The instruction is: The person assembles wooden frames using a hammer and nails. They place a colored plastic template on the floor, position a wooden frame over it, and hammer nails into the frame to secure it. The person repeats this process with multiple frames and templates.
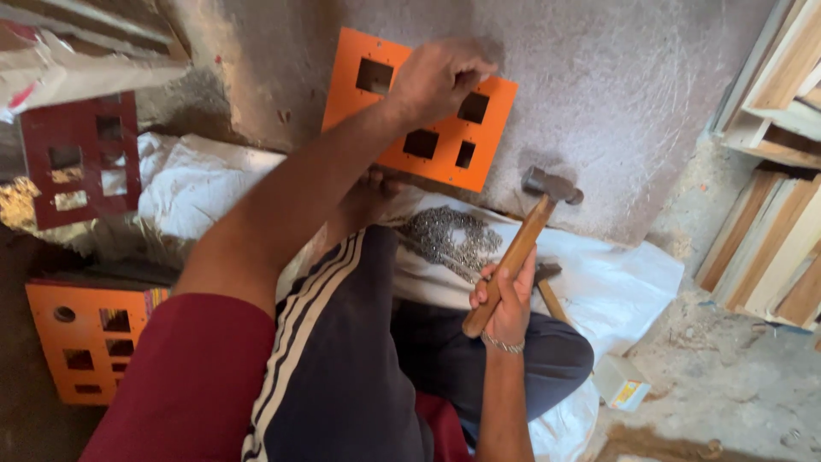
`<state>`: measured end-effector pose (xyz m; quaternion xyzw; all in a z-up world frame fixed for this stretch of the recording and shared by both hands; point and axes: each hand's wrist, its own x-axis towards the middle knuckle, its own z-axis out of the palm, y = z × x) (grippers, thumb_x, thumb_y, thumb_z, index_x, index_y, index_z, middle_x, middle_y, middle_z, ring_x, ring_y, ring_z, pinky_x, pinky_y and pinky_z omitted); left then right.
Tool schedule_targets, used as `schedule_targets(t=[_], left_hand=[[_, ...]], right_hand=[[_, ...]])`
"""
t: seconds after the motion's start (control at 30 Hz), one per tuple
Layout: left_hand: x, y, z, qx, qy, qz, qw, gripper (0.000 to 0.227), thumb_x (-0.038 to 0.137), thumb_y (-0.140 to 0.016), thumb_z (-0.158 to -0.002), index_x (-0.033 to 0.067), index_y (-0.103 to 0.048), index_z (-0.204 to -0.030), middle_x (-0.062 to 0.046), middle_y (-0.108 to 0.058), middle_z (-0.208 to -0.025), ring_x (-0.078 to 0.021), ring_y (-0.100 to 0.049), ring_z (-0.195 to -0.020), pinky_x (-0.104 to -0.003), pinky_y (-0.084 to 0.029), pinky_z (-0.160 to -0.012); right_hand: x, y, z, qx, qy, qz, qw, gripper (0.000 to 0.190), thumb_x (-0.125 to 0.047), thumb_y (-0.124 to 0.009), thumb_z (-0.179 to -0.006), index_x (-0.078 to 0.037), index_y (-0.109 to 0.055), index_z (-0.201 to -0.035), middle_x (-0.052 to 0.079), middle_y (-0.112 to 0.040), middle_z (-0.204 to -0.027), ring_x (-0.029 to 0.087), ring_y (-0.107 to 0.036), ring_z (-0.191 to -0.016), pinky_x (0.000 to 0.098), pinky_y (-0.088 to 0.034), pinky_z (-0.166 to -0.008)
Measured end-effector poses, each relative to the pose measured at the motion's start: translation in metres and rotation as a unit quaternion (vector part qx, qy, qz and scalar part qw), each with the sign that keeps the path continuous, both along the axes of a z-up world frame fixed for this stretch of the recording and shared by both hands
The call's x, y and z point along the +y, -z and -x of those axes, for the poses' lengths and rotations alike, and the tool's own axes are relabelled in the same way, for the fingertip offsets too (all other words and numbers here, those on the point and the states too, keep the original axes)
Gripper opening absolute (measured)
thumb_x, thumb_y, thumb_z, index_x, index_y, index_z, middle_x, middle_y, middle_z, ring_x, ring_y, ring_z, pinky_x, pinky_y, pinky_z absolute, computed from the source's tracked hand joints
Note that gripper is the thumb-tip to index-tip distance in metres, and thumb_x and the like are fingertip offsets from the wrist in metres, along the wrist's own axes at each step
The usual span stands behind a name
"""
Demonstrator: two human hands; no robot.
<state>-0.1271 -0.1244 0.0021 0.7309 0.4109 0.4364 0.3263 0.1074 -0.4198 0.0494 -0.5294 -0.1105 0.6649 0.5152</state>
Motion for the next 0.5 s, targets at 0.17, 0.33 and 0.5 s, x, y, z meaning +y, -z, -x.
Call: schedule_targets(t=[0.17,0.33,0.5], left_hand=[[0.003,0.002,0.001,0.025,0.011,0.035,0.999,0.008,0.007,-0.071,-0.096,0.0096,-0.074,-0.103,-0.009,-0.072,-0.098,-0.0304,-0.072,-0.089,-0.039,-0.057,-0.074],[0.006,-0.002,0.003,0.054,0.009,0.04,0.998,0.011,0.004,-0.067,-0.095,0.01,-0.074,-0.1,-0.006,-0.071,-0.103,-0.0295,-0.07,-0.091,-0.041,-0.057,-0.077],[0.003,-0.005,0.002,0.054,0.01,0.057,0.997,0.009,0.005,-0.067,-0.097,0.009,-0.075,-0.099,-0.005,-0.069,-0.104,-0.0283,-0.07,-0.091,-0.041,-0.057,-0.078]], right_hand=[[0.001,0.002,-0.003,0.079,0.016,0.018,0.997,0.049,-0.015,-0.048,-0.11,-0.017,-0.026,-0.154,0.013,-0.056,-0.109,0.017,-0.055,-0.072,0.0329,-0.052,-0.059],[0.01,-0.006,0.0,0.096,0.023,0.04,0.994,0.047,-0.019,-0.045,-0.108,-0.022,-0.03,-0.153,0.011,-0.056,-0.106,0.015,-0.055,-0.072,0.0292,-0.051,-0.06],[0.016,-0.024,0.006,0.059,0.012,0.047,0.997,0.049,-0.018,-0.047,-0.108,-0.023,-0.032,-0.155,0.008,-0.056,-0.099,0.012,-0.053,-0.066,0.0259,-0.049,-0.056]])
